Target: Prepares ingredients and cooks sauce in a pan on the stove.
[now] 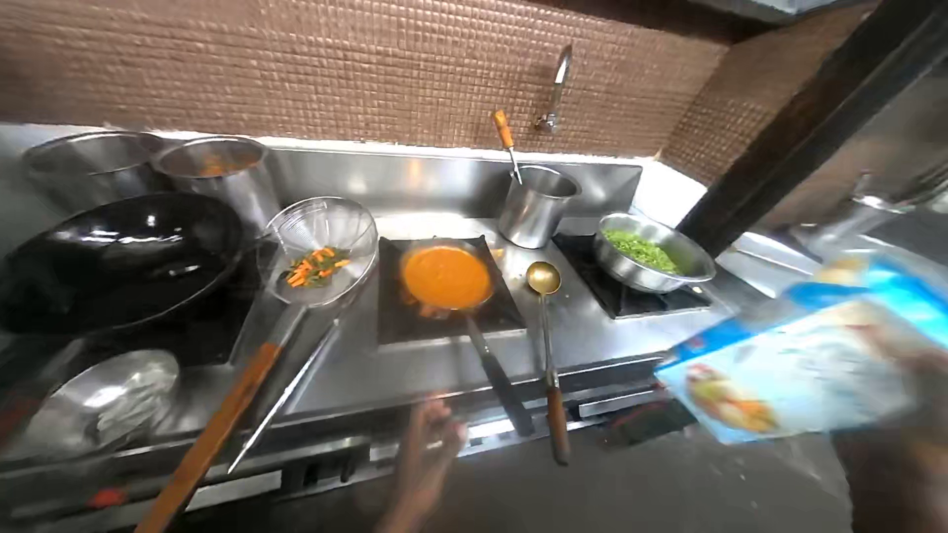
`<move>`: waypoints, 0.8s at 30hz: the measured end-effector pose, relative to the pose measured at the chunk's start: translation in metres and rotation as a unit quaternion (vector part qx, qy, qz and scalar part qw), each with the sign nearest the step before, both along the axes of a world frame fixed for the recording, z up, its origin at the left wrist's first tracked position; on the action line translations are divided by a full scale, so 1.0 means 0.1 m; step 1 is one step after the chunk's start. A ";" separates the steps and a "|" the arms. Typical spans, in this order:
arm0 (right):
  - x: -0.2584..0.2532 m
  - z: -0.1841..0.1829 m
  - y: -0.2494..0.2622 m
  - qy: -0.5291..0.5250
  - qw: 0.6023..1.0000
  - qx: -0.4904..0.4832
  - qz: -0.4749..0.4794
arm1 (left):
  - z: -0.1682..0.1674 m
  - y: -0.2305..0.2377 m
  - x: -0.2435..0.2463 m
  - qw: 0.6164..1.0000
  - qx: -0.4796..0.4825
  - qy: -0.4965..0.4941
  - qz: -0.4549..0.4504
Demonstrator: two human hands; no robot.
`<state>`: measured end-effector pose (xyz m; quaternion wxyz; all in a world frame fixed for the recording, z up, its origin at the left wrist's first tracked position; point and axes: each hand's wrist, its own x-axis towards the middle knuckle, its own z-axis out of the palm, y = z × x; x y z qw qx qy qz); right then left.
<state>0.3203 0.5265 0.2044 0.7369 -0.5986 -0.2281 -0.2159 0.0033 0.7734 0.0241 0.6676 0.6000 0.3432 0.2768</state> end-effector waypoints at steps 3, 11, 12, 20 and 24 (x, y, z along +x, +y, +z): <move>-0.08 0.06 0.33 0.038 0.998 -0.024 -0.034 | -0.17 0.02 0.12 0.998 -0.064 0.011 -0.025; 0.46 -0.30 0.92 -0.033 0.994 -0.009 -0.107 | 0.26 0.06 1.15 0.903 -0.402 -0.102 -0.109; 0.54 -0.45 1.05 0.004 0.994 -0.014 -0.105 | 0.35 0.02 1.26 0.898 -0.425 -0.093 -0.064; 0.98 -1.30 1.37 0.088 0.980 -0.099 -0.147 | 0.44 0.13 1.24 0.907 -0.417 -0.038 0.051; 1.10 -1.30 1.45 0.117 0.986 -0.054 -0.103 | 0.26 0.22 1.39 0.906 -0.413 -0.054 0.076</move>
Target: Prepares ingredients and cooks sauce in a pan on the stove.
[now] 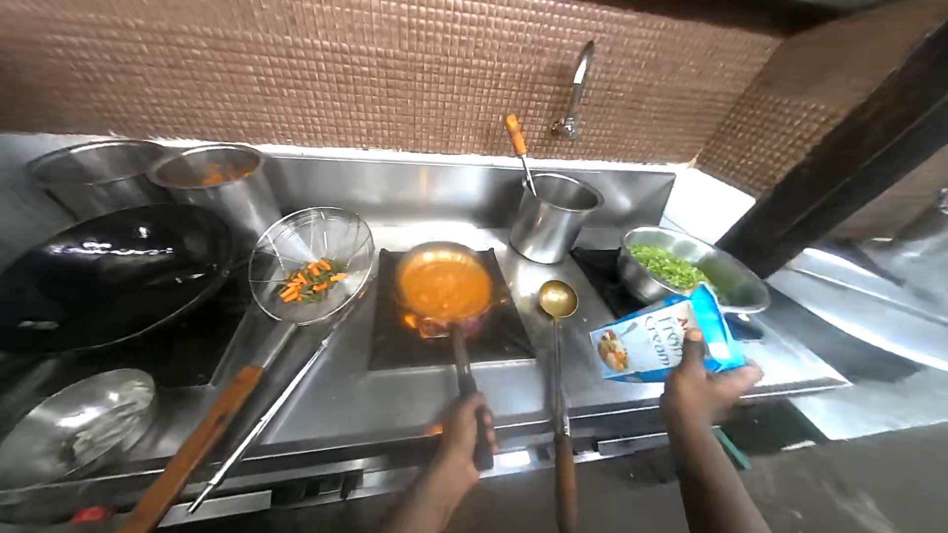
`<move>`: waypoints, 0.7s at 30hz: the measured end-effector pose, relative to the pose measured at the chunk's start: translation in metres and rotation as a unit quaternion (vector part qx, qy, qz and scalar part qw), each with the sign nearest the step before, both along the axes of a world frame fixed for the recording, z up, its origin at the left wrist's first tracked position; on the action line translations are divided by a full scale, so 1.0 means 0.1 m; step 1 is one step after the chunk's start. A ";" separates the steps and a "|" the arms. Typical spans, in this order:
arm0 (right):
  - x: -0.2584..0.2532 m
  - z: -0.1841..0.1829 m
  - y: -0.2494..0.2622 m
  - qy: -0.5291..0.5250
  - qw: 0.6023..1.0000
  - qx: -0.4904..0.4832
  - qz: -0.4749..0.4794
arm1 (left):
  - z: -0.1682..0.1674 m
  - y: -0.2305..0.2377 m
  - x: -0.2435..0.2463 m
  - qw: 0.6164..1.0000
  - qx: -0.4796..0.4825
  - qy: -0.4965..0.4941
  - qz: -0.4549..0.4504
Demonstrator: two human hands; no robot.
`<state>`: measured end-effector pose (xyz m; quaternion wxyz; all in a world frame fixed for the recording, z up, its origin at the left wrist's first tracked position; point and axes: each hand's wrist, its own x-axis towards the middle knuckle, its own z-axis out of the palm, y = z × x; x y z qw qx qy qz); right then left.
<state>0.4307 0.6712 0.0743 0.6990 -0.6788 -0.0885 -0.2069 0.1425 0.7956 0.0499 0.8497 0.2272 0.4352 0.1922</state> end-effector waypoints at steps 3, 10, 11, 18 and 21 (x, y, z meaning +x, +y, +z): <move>0.00 0.01 -0.03 -0.007 1.000 0.001 0.000 | 0.17 -0.19 -0.06 1.000 0.006 0.015 0.000; -0.03 -0.13 0.00 -0.009 0.999 -0.030 0.009 | 0.02 -0.01 0.02 0.999 0.015 0.032 0.017; -0.02 -0.15 -0.01 -0.020 0.999 -0.032 0.013 | 0.13 -0.14 -0.01 0.999 0.011 0.035 0.010; -0.05 -0.29 -0.06 0.001 1.000 -0.030 0.001 | 0.00 -0.01 0.06 0.999 0.014 0.039 0.025; 0.00 -0.32 -0.07 -0.016 0.999 -0.029 -0.009 | 0.21 -0.30 -0.09 0.999 0.003 0.043 -0.002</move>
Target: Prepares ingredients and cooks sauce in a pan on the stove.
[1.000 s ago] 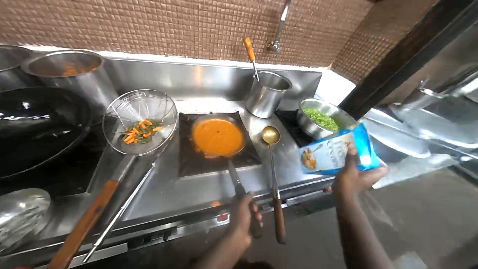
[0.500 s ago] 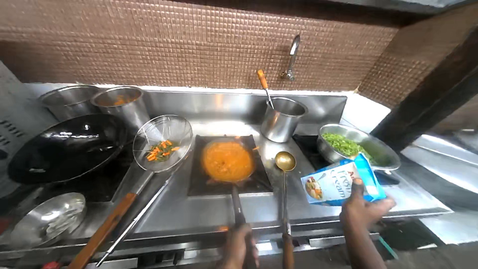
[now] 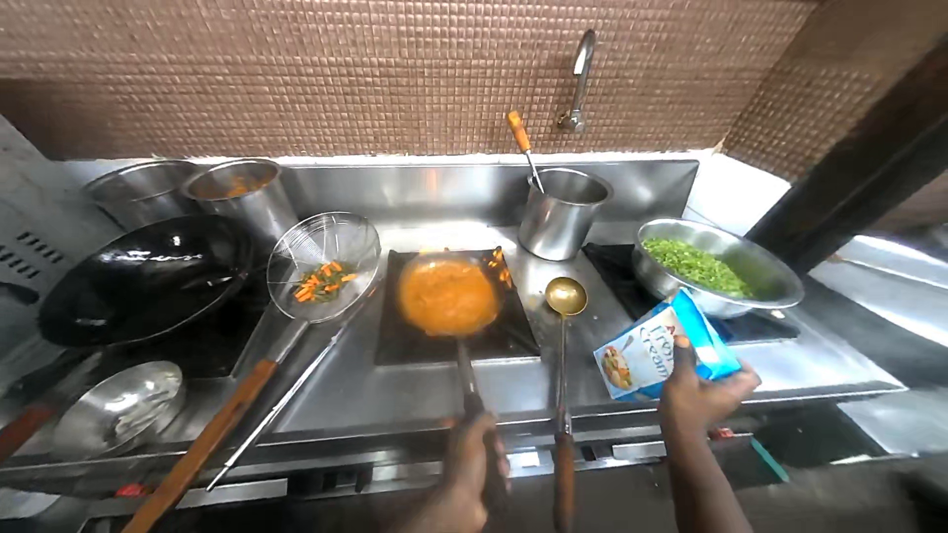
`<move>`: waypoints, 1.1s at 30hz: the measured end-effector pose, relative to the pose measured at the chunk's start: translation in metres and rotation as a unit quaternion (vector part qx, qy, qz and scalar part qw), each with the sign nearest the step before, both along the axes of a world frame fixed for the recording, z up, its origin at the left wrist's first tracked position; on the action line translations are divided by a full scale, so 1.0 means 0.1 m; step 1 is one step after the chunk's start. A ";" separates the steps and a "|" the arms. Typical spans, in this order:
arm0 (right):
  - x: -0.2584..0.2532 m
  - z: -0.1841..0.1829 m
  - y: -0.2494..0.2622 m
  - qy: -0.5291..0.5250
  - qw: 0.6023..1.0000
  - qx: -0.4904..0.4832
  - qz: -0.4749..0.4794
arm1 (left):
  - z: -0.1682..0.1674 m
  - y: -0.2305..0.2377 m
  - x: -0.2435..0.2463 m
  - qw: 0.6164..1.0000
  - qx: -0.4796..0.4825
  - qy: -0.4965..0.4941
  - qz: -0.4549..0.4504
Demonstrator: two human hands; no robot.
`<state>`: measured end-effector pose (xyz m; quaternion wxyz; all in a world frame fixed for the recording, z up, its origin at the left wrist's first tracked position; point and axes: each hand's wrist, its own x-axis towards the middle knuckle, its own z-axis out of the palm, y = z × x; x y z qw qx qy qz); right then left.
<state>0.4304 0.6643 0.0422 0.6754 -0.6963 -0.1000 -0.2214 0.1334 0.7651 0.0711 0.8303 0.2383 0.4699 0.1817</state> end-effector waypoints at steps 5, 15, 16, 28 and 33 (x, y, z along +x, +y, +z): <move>-0.07 -0.06 -0.05 0.012 1.000 0.006 -0.017 | -0.19 0.17 0.08 1.000 0.005 -0.006 0.023; -0.18 0.56 -0.09 -0.050 0.992 0.071 0.086 | -0.15 0.02 -0.19 0.997 0.005 -0.079 -0.026; -0.19 0.66 -0.09 -0.070 0.990 0.083 0.092 | -0.18 0.01 -0.21 0.996 0.013 -0.082 -0.035; -0.24 0.95 -0.13 -0.073 0.980 -0.009 0.182 | -0.28 0.16 -0.44 0.996 0.018 -0.088 -0.022; -0.29 1.13 -0.16 -0.107 0.975 0.027 0.191 | -0.30 0.30 -0.47 0.996 0.032 -0.072 -0.049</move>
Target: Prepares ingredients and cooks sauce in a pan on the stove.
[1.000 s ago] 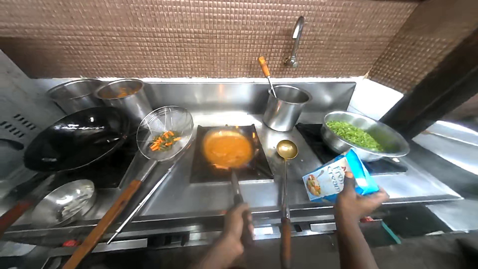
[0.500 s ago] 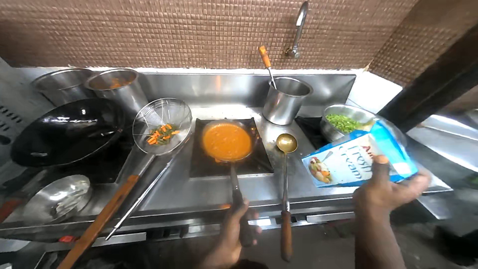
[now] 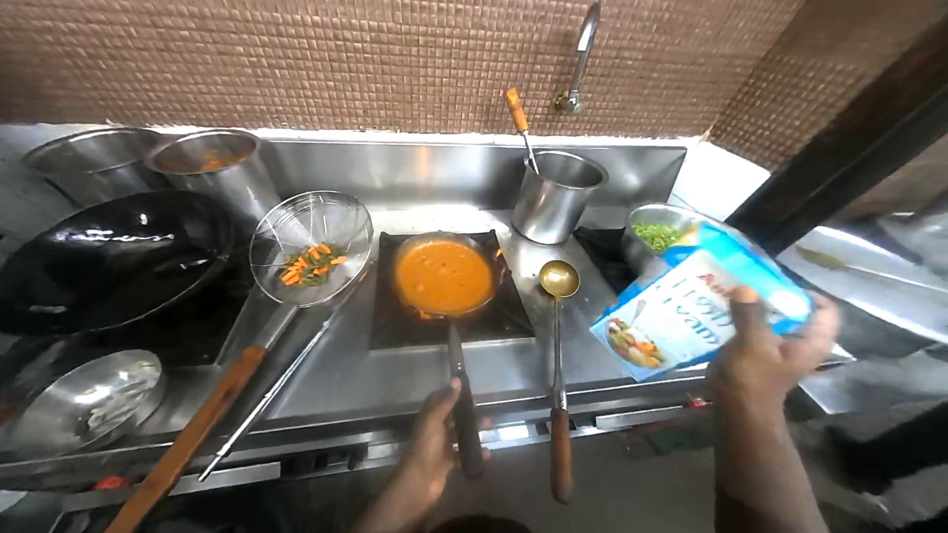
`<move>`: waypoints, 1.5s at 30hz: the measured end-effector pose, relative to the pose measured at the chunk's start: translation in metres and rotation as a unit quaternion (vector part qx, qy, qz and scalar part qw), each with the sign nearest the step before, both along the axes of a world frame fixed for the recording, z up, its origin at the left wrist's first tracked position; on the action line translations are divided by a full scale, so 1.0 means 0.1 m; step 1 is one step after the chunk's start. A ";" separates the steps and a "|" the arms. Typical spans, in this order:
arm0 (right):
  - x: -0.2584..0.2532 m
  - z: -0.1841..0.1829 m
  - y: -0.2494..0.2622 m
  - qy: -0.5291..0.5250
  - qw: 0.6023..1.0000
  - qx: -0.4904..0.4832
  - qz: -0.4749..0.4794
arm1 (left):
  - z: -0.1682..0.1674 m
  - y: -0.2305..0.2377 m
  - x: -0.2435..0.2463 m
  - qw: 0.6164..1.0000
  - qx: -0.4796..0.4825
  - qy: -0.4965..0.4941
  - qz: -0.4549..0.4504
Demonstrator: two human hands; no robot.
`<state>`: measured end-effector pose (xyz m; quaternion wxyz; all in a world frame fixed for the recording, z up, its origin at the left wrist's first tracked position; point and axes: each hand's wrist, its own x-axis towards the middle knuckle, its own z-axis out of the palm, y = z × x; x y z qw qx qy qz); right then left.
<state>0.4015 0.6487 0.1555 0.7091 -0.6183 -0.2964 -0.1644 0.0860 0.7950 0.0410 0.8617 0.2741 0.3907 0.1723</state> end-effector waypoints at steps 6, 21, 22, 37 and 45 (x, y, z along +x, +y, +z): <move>-0.14 0.21 0.07 0.056 0.991 0.034 0.120 | 0.24 0.10 -0.05 0.899 0.404 0.084 0.148; -0.38 0.42 1.26 0.315 0.858 -0.347 0.212 | 0.93 -0.10 1.08 0.991 0.000 -0.044 -0.126; -0.37 0.44 1.34 0.295 0.857 -0.369 0.206 | 0.94 -0.11 1.12 0.995 0.005 -0.041 -0.095; -0.36 0.63 2.32 0.147 0.759 -0.608 0.181 | 0.83 0.44 1.41 0.975 -0.132 -0.176 0.006; -0.39 0.80 2.49 0.072 0.717 -0.680 0.138 | 0.83 0.53 1.45 0.961 -0.168 -0.218 -0.010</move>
